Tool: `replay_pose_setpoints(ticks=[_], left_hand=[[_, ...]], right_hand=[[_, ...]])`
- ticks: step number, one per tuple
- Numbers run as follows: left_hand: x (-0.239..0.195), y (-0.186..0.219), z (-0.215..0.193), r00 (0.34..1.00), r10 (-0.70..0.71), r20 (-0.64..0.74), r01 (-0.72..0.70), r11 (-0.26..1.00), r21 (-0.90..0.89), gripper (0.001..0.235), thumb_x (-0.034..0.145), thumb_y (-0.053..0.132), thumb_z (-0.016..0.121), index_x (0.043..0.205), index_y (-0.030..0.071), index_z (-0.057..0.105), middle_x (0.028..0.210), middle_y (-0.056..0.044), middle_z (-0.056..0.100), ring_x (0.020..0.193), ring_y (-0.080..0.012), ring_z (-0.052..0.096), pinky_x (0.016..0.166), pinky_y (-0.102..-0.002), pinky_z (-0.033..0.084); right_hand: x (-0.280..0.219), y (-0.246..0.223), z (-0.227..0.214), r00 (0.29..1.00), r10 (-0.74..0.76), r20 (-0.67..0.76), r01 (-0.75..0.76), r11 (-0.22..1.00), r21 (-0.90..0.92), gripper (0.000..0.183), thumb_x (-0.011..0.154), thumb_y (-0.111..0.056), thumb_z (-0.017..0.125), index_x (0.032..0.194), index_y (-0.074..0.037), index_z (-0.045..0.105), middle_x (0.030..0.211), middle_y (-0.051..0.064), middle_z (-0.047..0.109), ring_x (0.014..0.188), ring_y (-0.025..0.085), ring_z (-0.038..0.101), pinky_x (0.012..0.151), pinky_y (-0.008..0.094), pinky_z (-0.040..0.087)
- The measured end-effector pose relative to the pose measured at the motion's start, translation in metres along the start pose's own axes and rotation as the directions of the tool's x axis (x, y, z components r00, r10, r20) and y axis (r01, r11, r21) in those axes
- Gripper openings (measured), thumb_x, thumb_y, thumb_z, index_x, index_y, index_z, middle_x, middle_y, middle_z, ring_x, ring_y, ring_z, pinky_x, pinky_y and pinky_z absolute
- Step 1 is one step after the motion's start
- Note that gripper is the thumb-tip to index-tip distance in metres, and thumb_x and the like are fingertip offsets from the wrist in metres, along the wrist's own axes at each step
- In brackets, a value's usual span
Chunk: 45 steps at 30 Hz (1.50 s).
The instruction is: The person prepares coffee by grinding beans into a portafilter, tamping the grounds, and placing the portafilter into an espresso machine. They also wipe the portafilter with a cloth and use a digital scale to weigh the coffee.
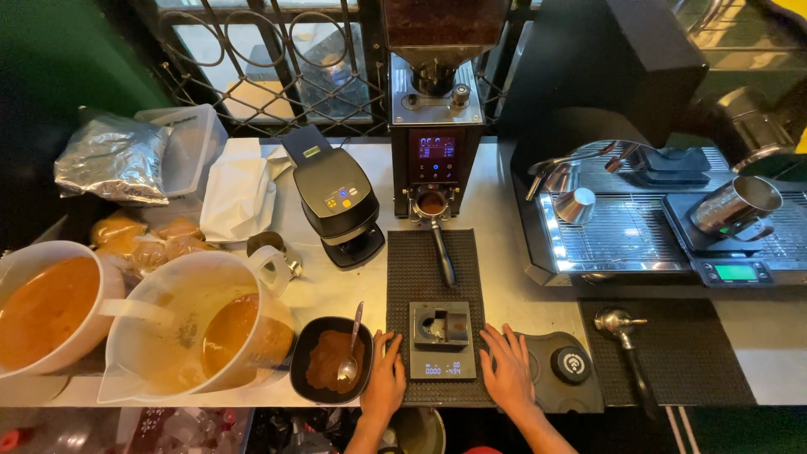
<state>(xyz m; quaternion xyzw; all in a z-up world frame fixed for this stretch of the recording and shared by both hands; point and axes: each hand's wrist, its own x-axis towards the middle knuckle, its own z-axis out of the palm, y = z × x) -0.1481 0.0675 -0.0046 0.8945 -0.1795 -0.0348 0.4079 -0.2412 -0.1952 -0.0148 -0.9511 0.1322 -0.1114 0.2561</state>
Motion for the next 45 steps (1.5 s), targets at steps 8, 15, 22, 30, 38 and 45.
replay_pose_setpoints(ticks=[8,15,22,30,38,45], left_hand=[[-0.002,-0.008,0.004,1.000,0.006,0.008,-0.007,1.000,0.028,0.038,0.104,0.015,0.046,0.135,0.008,0.066,0.150,0.001,0.048,0.155,-0.0249,0.031,0.122,-0.047,0.033],[0.000,-0.004,0.001,0.999,-0.024,0.039,0.024,1.000,-0.005,0.038,0.102,0.010,0.047,0.135,0.007,0.065,0.153,-0.001,0.045,0.155,-0.0262,0.031,0.125,-0.043,0.027],[0.001,0.008,-0.012,0.994,-0.040,0.101,0.036,0.999,0.038,0.046,0.103,0.011,0.044,0.146,0.014,0.057,0.172,-0.006,0.015,0.160,-0.0306,0.010,0.127,-0.050,0.020],[0.000,-0.014,0.008,0.997,0.063,0.050,-0.063,0.998,0.000,0.051,0.102,0.004,0.040,0.153,0.005,0.048,0.172,-0.011,0.019,0.160,-0.0311,0.011,0.127,-0.044,0.021],[-0.003,-0.020,0.019,0.996,0.085,0.042,-0.091,0.975,0.205,0.053,0.105,0.006,0.044,0.158,0.010,0.044,0.171,-0.016,0.026,0.156,-0.0331,0.028,0.125,-0.047,0.028],[-0.001,-0.025,0.024,0.994,0.074,0.086,-0.104,0.897,0.430,0.057,0.102,0.010,0.050,0.159,0.012,0.042,0.172,-0.017,0.023,0.159,-0.0333,0.022,0.126,-0.053,0.024]], right_hand=[[0.000,-0.005,-0.002,1.000,0.002,-0.017,-0.002,1.000,-0.016,0.044,0.102,-0.032,0.052,0.143,-0.019,0.061,0.155,-0.004,0.055,0.154,0.028,0.032,0.130,0.056,0.017],[-0.003,-0.004,0.001,0.998,-0.033,-0.057,0.029,0.997,-0.071,0.061,0.104,-0.036,0.047,0.162,-0.021,0.037,0.168,0.000,0.036,0.158,0.027,0.027,0.127,0.052,0.019],[-0.002,-0.007,0.002,0.996,-0.024,-0.080,0.014,0.992,-0.124,0.052,0.102,-0.033,0.051,0.153,-0.023,0.051,0.166,0.003,0.039,0.155,0.028,0.031,0.127,0.055,0.019],[0.000,-0.007,0.001,0.998,0.047,-0.038,-0.050,0.994,-0.099,0.071,0.102,-0.038,0.051,0.163,-0.008,0.031,0.159,0.013,0.046,0.152,0.032,0.034,0.129,0.054,0.016],[-0.002,-0.018,-0.004,0.998,0.054,-0.036,-0.058,0.991,-0.118,0.052,0.105,-0.031,0.057,0.155,-0.021,0.049,0.161,0.007,0.046,0.153,0.034,0.036,0.126,0.060,0.019],[-0.003,-0.009,-0.001,1.000,0.002,-0.026,-0.004,0.995,-0.099,0.045,0.106,-0.029,0.057,0.149,-0.017,0.058,0.160,0.008,0.049,0.153,0.034,0.036,0.126,0.061,0.018]])
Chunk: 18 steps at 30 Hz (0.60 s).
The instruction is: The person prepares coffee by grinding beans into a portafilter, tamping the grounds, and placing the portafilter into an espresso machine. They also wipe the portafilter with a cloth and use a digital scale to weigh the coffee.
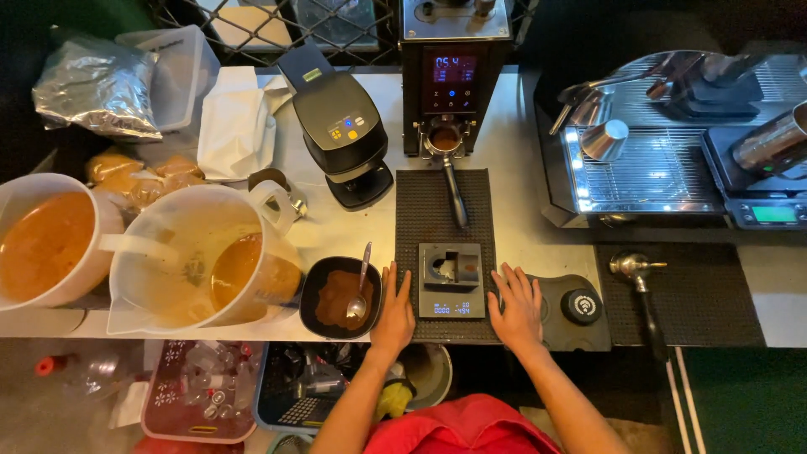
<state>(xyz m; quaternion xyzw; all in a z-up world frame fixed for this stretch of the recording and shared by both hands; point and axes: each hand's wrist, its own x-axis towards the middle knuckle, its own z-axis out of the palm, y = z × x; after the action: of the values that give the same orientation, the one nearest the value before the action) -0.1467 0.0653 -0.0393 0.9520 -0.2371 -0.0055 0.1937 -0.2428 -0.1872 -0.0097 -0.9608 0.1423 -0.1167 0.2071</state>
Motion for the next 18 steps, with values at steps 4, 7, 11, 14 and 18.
replay_pose_setpoints(ticks=[4,7,11,14,18], left_hand=[[0.001,0.006,-0.017,1.000,-0.008,0.017,0.009,0.996,-0.089,0.060,0.103,0.006,0.046,0.163,0.010,0.035,0.171,-0.018,0.025,0.157,-0.0328,0.027,0.124,-0.048,0.030],[0.001,0.008,-0.015,1.000,-0.016,0.008,0.017,0.995,-0.094,0.061,0.105,0.006,0.044,0.164,0.010,0.032,0.172,-0.017,0.025,0.157,-0.0321,0.027,0.124,-0.046,0.030],[0.001,0.005,-0.005,0.999,-0.004,-0.037,0.002,0.999,-0.038,0.058,0.104,0.008,0.045,0.161,0.006,0.035,0.170,-0.021,0.028,0.156,-0.0335,0.029,0.125,-0.047,0.029],[0.000,0.004,-0.005,1.000,-0.003,-0.022,0.001,0.995,-0.102,0.058,0.104,0.007,0.043,0.162,0.002,0.034,0.170,-0.021,0.028,0.156,-0.0350,0.029,0.125,-0.046,0.029],[0.000,0.011,-0.015,1.000,-0.022,0.003,0.022,0.991,-0.131,0.056,0.105,0.006,0.042,0.160,0.003,0.037,0.171,-0.020,0.025,0.157,-0.0360,0.027,0.125,-0.046,0.029]], right_hand=[[0.002,0.000,-0.003,1.000,-0.010,0.007,0.010,0.999,0.038,0.059,0.105,-0.027,0.058,0.161,-0.019,0.041,0.162,0.009,0.044,0.152,0.034,0.036,0.125,0.062,0.018],[0.001,0.001,-0.006,1.000,0.001,0.015,-0.002,0.998,0.062,0.063,0.104,-0.026,0.057,0.163,-0.019,0.037,0.163,0.008,0.044,0.151,0.034,0.036,0.125,0.062,0.017],[0.001,0.005,-0.004,0.999,-0.030,0.017,0.029,0.997,0.077,0.049,0.106,-0.026,0.055,0.154,-0.018,0.050,0.164,0.008,0.043,0.152,0.034,0.035,0.125,0.064,0.015],[0.000,0.007,-0.003,1.000,-0.019,0.014,0.017,0.994,0.107,0.048,0.106,-0.026,0.055,0.154,-0.018,0.051,0.162,0.007,0.046,0.151,0.033,0.037,0.126,0.063,0.013],[0.000,0.008,-0.004,1.000,-0.023,0.021,0.021,0.995,0.099,0.040,0.108,-0.026,0.055,0.147,-0.018,0.059,0.156,0.005,0.053,0.151,0.031,0.039,0.127,0.062,0.013]])
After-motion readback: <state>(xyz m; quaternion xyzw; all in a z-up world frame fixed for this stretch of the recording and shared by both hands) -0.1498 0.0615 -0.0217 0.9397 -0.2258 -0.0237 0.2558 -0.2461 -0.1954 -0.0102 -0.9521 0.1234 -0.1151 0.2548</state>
